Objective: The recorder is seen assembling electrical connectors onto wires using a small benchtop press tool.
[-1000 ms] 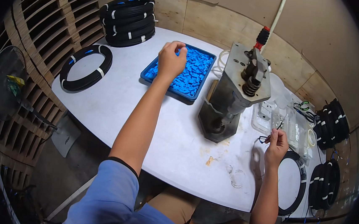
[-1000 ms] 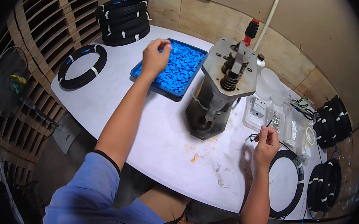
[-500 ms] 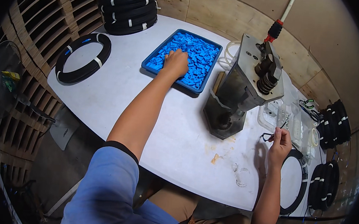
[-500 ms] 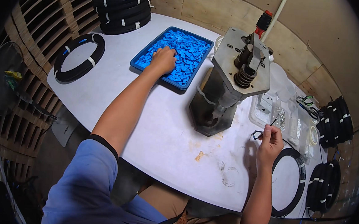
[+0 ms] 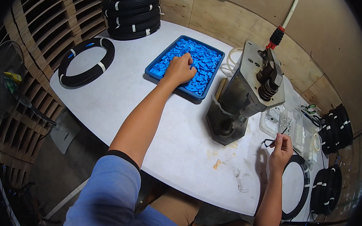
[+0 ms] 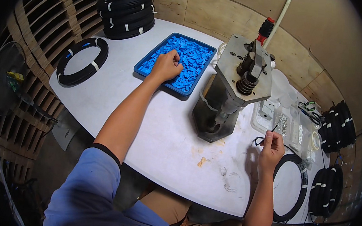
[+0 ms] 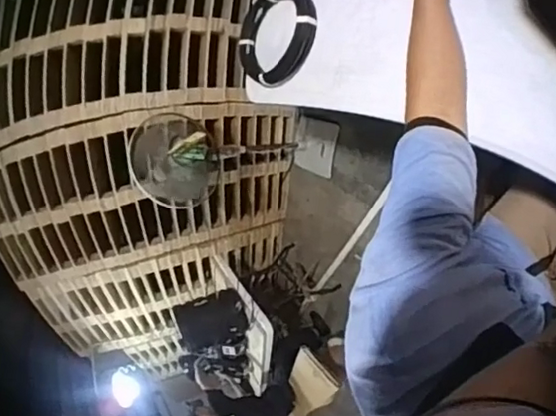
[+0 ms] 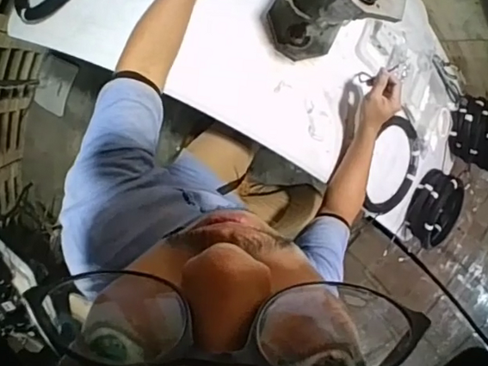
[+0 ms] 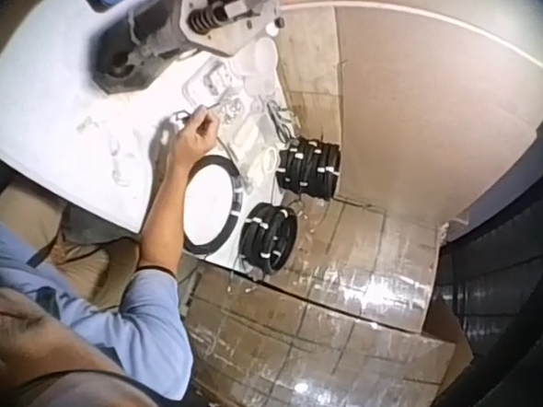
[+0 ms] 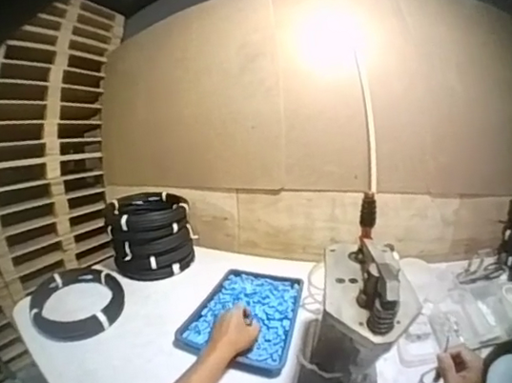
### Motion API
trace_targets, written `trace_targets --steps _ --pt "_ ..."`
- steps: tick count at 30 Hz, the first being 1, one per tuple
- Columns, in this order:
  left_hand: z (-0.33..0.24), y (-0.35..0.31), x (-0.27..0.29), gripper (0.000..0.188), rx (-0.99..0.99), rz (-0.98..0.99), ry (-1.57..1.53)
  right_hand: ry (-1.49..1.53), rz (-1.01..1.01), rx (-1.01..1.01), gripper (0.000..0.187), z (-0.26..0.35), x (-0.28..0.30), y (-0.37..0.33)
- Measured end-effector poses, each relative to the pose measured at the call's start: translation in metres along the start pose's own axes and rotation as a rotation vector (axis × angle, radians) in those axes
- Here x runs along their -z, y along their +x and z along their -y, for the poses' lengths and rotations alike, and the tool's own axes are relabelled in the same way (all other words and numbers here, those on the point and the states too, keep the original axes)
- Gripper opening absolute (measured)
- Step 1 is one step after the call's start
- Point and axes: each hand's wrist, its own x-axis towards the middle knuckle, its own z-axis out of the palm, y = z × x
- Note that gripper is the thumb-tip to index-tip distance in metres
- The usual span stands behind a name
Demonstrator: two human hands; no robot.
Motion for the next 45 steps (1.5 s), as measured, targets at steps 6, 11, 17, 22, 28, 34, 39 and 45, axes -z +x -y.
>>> trace_targets --steps 6,11,17,22,28,34,39,45 --pt "-0.004 -0.006 0.006 0.014 -0.018 -0.040 -0.192 0.017 0.012 0.000 0.015 0.000 -0.001 -0.001" --pt "0.006 -0.003 0.001 0.021 -0.092 -0.079 -0.130 0.006 0.018 -0.001 0.014 0.000 0.001 0.000" --pt "-0.014 0.003 0.006 0.018 0.222 -0.154 -0.427 0.033 -0.011 -0.013 0.012 0.003 0.003 -0.004" --pt "-0.037 0.009 0.024 0.019 0.016 -0.344 -0.688 0.005 0.007 0.004 0.013 0.002 -0.008 -0.004" --pt "-0.224 -0.036 0.095 0.014 -0.231 -0.147 -1.302 0.103 -0.043 -0.002 0.013 0.011 0.005 -0.001" --pt "-0.310 -0.088 0.060 0.026 -0.322 0.167 -1.483 0.188 -0.155 0.013 0.013 0.015 0.008 0.008" --pt "-0.328 -0.082 0.006 0.026 -0.087 0.450 -1.627 0.237 -0.215 0.031 0.014 0.022 0.022 0.013" --pt "-0.323 -0.074 -0.044 0.029 0.017 0.608 -1.539 0.332 -0.264 0.031 0.014 0.037 0.030 0.013"
